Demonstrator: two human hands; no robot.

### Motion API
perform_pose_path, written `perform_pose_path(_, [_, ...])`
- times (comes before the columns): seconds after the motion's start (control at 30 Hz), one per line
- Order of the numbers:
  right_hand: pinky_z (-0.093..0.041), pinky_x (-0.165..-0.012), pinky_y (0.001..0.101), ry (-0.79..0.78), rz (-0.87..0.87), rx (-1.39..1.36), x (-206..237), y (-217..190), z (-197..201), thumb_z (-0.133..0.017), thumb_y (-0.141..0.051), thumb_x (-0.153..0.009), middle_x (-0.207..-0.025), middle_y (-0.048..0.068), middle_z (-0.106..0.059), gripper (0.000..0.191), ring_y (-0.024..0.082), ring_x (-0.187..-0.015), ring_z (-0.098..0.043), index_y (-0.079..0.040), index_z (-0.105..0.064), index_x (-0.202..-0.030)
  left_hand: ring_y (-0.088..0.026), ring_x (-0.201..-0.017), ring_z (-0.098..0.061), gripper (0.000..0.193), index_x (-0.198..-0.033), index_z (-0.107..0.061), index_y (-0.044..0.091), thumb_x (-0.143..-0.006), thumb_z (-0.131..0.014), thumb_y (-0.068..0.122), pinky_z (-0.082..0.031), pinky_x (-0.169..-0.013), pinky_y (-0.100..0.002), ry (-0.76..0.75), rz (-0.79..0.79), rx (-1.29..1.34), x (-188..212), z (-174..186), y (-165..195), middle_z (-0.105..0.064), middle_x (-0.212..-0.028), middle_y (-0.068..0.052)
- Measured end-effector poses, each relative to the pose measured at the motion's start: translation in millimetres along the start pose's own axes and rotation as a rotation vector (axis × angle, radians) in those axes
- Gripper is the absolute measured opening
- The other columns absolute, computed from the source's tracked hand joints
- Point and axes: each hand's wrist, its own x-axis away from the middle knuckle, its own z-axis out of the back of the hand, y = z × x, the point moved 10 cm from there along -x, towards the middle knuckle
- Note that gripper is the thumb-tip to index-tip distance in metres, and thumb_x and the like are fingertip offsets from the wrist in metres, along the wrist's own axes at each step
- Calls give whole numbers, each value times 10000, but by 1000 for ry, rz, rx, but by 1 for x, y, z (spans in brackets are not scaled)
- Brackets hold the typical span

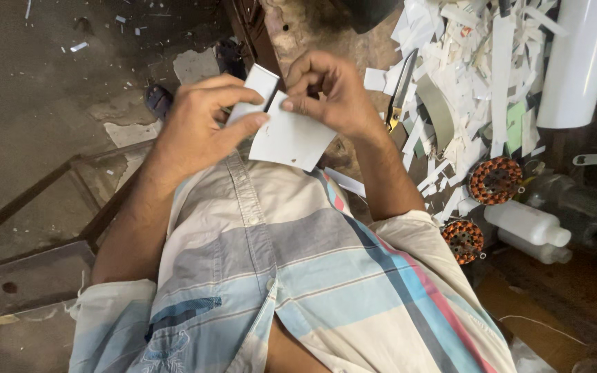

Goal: The person cuts white paper into strips using scissors and inserts them into the slots of a cylindrical motor stator. They repeatedly pick up paper, cut it, and place it into the stator.

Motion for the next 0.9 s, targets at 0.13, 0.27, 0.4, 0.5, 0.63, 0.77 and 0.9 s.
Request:
perform_pose_path(0.13, [-500, -731, 234, 46, 5, 180, 5, -11, -6, -848, -39, -909, -896, 40, -703, 149, 62, -824, -622, 10, -739, -999, -164, -760, -713, 85, -1002, -761, -15, -965, -740, 59, -540, -612, -290, 83, 6, -80, -5, -4, -1, -746, -961, -97])
perform_pose_path(0.27, [-528, -750, 271, 23, -89, -34, 6, -4, -12, -780, -113, -951, -940, 36, -743, 151, 95, -846, -662, 12, -755, -1031, -184, -798, -713, 84, -987, -737, -24, -968, -718, 55, -542, -653, -310, 119, -46, -70, -2, -2, 6, -726, -948, -102])
perform_pose_path(0.4, [-538, -778, 283, -5, -187, -331, 6, 12, -19, -768, -121, -965, -983, 57, -738, 145, 123, -876, -674, 12, -760, -1023, -228, -822, -703, 82, -998, -721, -27, -972, -711, 51, -531, -692, -344, 110, -108, -97, 3, -1, 16, -694, -940, -123])
perform_pose_path(0.5, [-545, -809, 296, -10, -195, -409, 8, 16, -21, -784, -105, -954, -1007, 87, -742, 138, 144, -902, -681, 17, -764, -1015, -246, -816, -693, 95, -1016, -715, -23, -968, -712, 59, -538, -696, -355, 111, -134, -133, 3, -2, 22, -683, -946, -129])
perform_pose_path(0.63, [-548, -822, 308, 5, -196, -449, 16, 15, -24, -813, -77, -918, -1025, 104, -738, 141, 159, -915, -685, 17, -765, -1011, -224, -789, -690, 81, -1015, -716, -15, -965, -710, 48, -543, -673, -344, 96, -127, -123, 5, -5, 27, -672, -927, -106])
perform_pose_path(0.77, [-530, -856, 306, 80, -102, -360, 26, 2, -22, -811, -57, -925, -1033, 113, -733, 123, 164, -947, -670, 22, -762, -1006, -222, -804, -690, 69, -1014, -711, -7, -958, -722, 31, -547, -688, -344, 114, -154, -128, 7, -8, 36, -664, -936, -100])
perform_pose_path(0.9, [-528, -854, 304, 111, -8, -144, 34, -13, -19, -781, -50, -938, -1018, 112, -730, 95, 168, -950, -672, 22, -754, -993, -232, -822, -687, 73, -1022, -704, -2, -954, -724, 15, -546, -711, -354, 106, -168, -120, 9, -11, 41, -656, -940, -102])
